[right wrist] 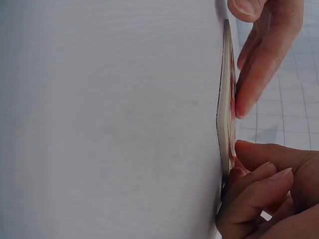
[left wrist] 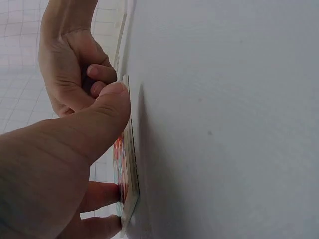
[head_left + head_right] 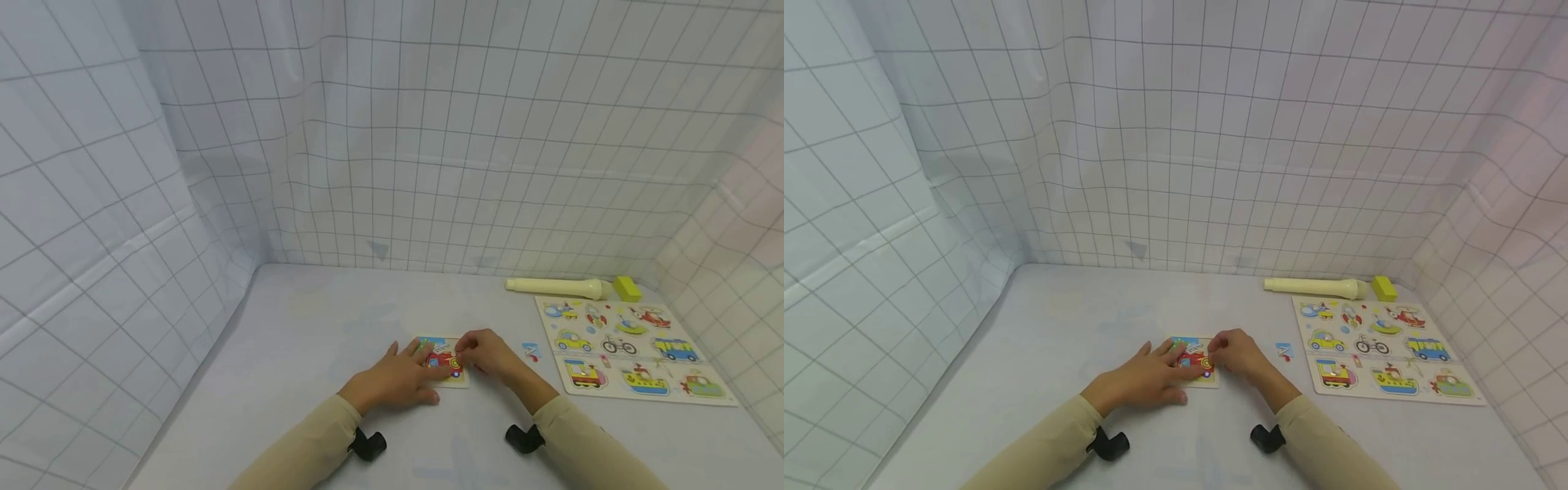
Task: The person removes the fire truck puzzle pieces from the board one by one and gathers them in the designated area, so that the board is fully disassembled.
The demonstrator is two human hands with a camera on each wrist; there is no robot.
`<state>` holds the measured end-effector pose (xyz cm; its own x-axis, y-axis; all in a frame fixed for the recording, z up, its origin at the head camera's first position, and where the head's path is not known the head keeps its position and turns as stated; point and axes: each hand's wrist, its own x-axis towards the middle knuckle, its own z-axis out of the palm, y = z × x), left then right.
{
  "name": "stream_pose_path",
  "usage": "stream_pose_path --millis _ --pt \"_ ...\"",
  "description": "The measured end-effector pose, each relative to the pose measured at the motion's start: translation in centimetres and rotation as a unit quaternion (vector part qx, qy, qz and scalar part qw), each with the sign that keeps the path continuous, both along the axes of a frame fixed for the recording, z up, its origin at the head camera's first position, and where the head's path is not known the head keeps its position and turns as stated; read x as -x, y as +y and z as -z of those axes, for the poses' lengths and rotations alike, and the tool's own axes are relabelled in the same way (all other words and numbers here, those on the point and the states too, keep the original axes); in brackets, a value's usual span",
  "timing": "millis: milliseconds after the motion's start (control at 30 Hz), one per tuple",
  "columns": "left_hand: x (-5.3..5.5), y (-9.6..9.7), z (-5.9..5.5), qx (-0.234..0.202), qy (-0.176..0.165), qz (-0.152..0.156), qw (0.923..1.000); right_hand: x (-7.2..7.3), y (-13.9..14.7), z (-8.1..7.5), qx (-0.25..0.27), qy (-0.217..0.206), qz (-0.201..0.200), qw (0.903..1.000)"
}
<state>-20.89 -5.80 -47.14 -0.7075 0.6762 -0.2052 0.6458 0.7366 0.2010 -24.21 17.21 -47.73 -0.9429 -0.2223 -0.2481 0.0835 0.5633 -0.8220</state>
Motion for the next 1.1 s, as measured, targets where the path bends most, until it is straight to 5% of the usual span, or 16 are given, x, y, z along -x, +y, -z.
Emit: stream_pose_path --millis 367,667,1100 --pt "-0.3 0.3 -0.3 0.006 -0.003 -0.005 1.0 0.0 0.2 0.0 0.048 -0.008 0.019 0.9986" --pt "-0.4 0.3 -0.1 0.007 -0.003 -0.006 1.0 -0.1 3.6 -0.7 0.095 -0.02 0.036 0.9946" --pt "-0.6 0.3 -0.3 -0.004 -0.005 -0.01 0.9999 -2.1 13.8 -1.6 -0.033 -0.001 0.014 0.9994"
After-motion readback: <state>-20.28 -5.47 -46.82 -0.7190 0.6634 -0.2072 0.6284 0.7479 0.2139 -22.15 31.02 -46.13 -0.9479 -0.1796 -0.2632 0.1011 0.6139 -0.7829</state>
